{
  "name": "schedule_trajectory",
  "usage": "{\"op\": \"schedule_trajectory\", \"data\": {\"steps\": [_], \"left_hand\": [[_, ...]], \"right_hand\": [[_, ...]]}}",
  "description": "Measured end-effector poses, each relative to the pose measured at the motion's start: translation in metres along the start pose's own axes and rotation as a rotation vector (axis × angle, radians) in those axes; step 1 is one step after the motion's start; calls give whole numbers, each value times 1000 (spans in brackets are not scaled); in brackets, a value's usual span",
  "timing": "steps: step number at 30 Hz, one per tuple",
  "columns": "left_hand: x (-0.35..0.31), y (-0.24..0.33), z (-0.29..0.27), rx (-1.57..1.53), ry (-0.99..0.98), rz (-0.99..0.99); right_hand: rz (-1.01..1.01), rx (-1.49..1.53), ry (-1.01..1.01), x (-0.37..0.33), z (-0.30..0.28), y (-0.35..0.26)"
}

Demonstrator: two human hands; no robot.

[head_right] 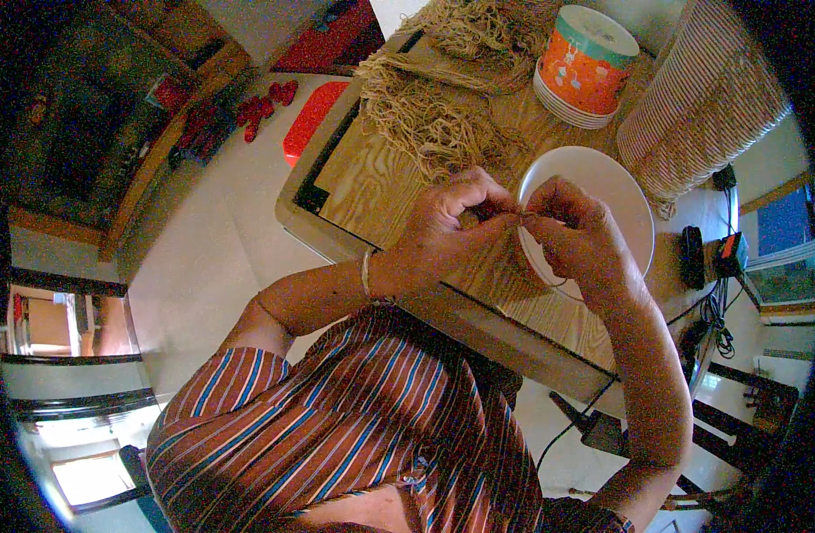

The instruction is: Threading a string through holes in paper bowls for assembly.

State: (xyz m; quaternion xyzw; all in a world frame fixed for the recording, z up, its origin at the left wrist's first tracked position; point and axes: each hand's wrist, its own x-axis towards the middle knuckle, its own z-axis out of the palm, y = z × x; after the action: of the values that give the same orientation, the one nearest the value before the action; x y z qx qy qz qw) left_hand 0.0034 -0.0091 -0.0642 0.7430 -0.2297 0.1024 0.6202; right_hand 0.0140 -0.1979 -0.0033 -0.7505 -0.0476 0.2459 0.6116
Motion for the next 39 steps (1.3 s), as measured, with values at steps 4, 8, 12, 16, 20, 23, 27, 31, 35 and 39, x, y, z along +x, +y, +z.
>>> {"op": "schedule_trajectory", "data": {"steps": [4,8,12,16,20,23,27,31,35,39], "left_hand": [[1,2,-1,14,-11,-6],[3,6,0,67,-22,-2],[2,5,2,-30,-42,-124],[0,-8,1,-203,-84,-199],[3,-8,-1,-333,-153,-334],[4,-3,-2,-346,-159,-358],[1,-9,1,-201,-121,-175],[1,-7,4,-188,-108,-160],[0,-10,2,-316,-128,-301],[-1,-9,1,-436,-131,-360]], "right_hand": [[-13,-2,12,-1,1,-1],[-20,-22,22,0,2,1],[-6,-76,43,0,0,0],[-10,-154,37,-2,-3,1],[-25,-96,12,-5,-1,-4],[11,-80,17,-7,-2,-9],[16,-44,-1,-3,-1,-2],[47,-3,-38,-3,-5,-2],[23,9,-33,-1,-5,0],[39,-15,-2,-3,-5,1]]}}
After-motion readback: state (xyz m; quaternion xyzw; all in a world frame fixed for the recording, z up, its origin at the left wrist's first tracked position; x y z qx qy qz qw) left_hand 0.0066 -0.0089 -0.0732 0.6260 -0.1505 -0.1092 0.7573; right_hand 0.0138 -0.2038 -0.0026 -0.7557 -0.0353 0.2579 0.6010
